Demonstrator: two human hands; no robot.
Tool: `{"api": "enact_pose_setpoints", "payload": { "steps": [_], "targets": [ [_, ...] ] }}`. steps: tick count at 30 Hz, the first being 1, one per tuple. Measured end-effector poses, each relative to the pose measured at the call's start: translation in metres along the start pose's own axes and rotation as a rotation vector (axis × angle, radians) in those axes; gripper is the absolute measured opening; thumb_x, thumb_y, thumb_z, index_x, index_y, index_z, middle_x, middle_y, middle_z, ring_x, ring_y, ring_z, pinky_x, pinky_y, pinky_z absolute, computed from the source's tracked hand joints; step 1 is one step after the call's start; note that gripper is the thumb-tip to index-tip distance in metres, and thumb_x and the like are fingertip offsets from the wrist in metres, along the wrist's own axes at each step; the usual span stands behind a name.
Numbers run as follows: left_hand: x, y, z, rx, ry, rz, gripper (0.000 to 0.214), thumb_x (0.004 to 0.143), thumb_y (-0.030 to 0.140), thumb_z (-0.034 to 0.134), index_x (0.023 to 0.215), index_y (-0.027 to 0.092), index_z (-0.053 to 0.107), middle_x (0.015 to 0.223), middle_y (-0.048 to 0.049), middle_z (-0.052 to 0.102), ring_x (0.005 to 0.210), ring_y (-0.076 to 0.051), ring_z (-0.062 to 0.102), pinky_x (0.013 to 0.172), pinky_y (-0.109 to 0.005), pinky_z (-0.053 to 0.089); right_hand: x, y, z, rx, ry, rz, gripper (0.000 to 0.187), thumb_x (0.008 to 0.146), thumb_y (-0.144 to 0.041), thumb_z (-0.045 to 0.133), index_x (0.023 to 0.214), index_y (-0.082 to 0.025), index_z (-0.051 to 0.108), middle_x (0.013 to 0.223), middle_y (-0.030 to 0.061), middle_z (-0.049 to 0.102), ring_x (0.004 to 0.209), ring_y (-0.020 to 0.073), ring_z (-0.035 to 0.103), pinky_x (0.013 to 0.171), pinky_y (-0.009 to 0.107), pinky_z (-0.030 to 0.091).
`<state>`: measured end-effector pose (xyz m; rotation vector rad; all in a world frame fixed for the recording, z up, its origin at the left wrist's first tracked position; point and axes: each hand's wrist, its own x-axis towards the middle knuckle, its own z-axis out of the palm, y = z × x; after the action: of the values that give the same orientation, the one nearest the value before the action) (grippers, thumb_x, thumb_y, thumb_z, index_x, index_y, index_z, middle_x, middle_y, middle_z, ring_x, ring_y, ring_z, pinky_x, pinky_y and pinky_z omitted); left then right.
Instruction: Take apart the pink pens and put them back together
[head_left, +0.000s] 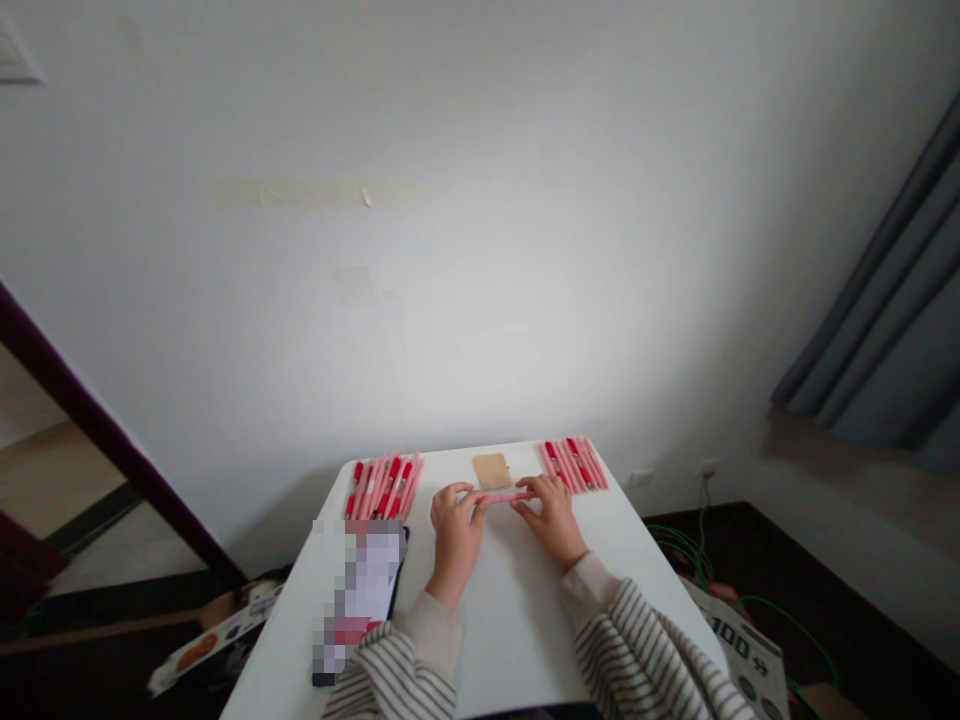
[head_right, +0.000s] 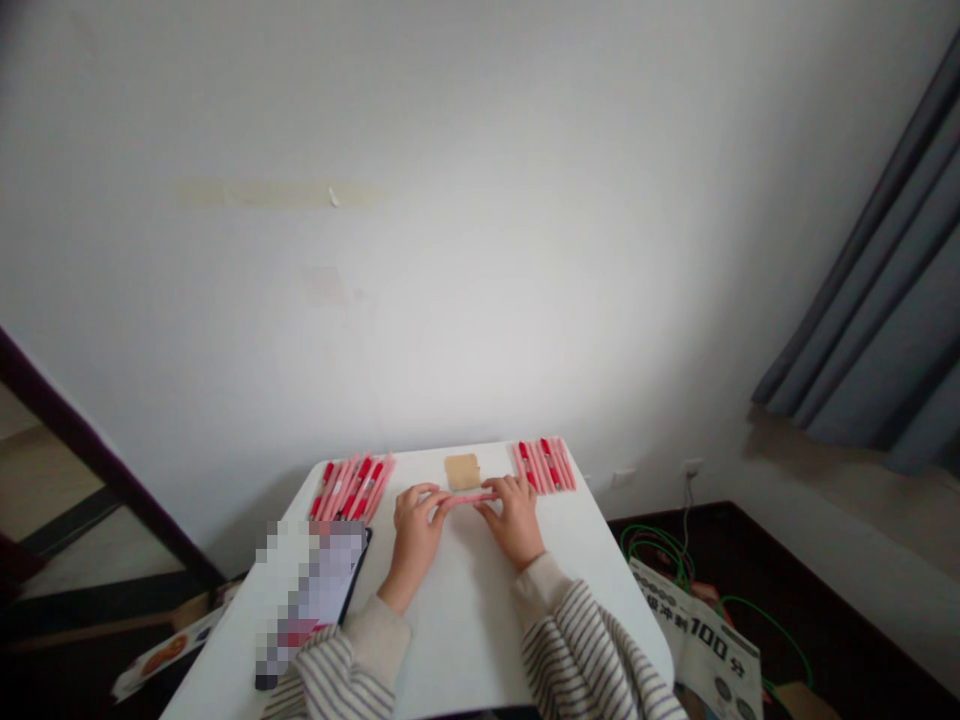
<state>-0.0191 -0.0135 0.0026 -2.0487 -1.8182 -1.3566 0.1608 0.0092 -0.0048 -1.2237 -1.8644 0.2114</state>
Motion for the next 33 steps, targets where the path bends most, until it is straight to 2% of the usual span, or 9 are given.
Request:
{"api": "enact_pose_setpoints", "payload": {
  "steps": [4,12,19,24,33],
  "targets": [
    [-0.0002,-0.0002,0.0001,-0.006,-0.006,0.002,0.016,0.082,0.034,0.059,0.086,0.024,0.072,0.098,-0.0053,0.061,0.099,-0.021,0.05,0.09,-0.041,0.043,0.0005,-0.0012,-0.0004,-0.027,-0.001,0.012,0.017,0.087,-0.04,0.059,0.092,-0.025,0.064,0.091,0.0022,0.063,0.094,0.0213,0.051,0.085,0.035,0.035],
    [0.0006,0.0027,-0.0031,-0.024,-0.021,0.003,0.014,0.081,0.032,0.061,0.087,0.026,0.072,0.099,-0.0049,0.06,0.099,-0.022,0.05,0.091,-0.042,0.043,0.0004,-0.0001,0.0015,-0.062,-0.001,0.021,0.028,0.091,-0.046,0.051,0.082,-0.027,0.069,0.084,0.0025,0.062,0.089,0.0209,0.05,0.085,0.036,0.034],
    [-0.0002,0.0012,-0.0013,0.011,-0.019,-0.014,0.017,0.083,0.032,0.057,0.087,0.024,0.071,0.098,-0.0053,0.062,0.098,-0.021,0.051,0.09,-0.041,0.043,-0.0001,-0.0005,-0.0005,-0.023,0.014,0.017,0.028,0.087,-0.045,0.057,0.106,-0.026,0.063,0.094,0.0039,0.064,0.097,0.0224,0.052,0.088,0.037,0.035],
    [-0.0002,0.0014,-0.0015,-0.008,-0.023,-0.005,0.016,0.082,0.034,0.059,0.087,0.025,0.072,0.097,-0.0048,0.062,0.098,-0.021,0.051,0.09,-0.04,0.043,0.0005,0.0,0.0004,-0.031,0.012,0.028,0.019,0.086,-0.043,0.06,0.092,-0.026,0.066,0.093,0.0023,0.065,0.097,0.0227,0.05,0.089,0.038,0.033],
    [-0.0002,0.0007,-0.0017,0.009,-0.02,0.002,0.018,0.084,0.036,0.057,0.087,0.026,0.071,0.097,-0.0047,0.062,0.097,-0.021,0.052,0.09,-0.04,0.042,0.0007,0.0021,0.0019,-0.046,0.019,0.024,0.028,0.091,-0.045,0.051,0.083,-0.027,0.07,0.083,0.0033,0.066,0.093,0.0227,0.05,0.085,0.038,0.034]
  ]
}}
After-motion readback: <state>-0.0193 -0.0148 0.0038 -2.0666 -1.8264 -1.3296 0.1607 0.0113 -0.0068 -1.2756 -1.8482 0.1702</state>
